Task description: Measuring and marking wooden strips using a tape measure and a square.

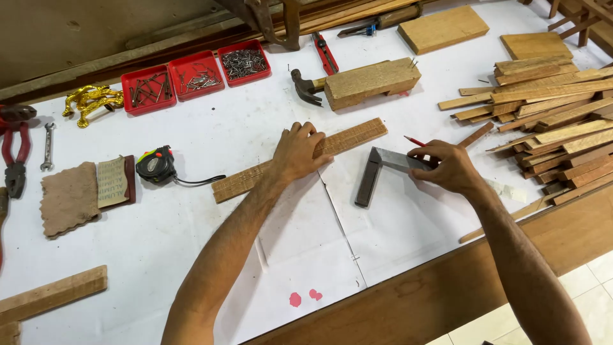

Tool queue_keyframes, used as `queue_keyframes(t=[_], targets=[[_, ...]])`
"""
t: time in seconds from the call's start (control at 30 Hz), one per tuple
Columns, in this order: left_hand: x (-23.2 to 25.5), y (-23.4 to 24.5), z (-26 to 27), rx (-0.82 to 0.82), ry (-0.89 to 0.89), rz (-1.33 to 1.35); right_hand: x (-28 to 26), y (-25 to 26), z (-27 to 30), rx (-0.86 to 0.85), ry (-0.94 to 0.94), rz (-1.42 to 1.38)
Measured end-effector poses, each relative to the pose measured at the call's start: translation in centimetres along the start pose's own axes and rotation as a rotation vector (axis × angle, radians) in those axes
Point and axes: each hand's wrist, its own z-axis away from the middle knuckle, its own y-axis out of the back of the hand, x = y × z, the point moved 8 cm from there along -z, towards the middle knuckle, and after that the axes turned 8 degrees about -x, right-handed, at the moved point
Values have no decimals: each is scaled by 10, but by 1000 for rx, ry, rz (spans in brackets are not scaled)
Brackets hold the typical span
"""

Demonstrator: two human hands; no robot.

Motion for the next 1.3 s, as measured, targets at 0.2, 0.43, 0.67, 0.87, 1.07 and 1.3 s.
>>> queue_keyframes(t=[0.2, 0.43, 0.67, 0.87, 1.07, 1.3], targets=[[-8, -1, 9, -63, -7, 50, 0, -14, -16, 60, 102, 272], [-16, -2, 18, -30, 3, 128, -7, -28, -57, 166, -181, 77], [-20, -2, 15, -61, 34, 173, 7, -50, -72, 215, -325, -219], [-22, -6, 14, -86, 9, 185, -7, -48, -72, 259, -172, 17], [-25, -12, 12, -130, 37, 166, -14, -50, -72, 248, -157, 74], [-17, 7, 20, -23, -13, 139, -29, -29, -67, 228, -205, -58]])
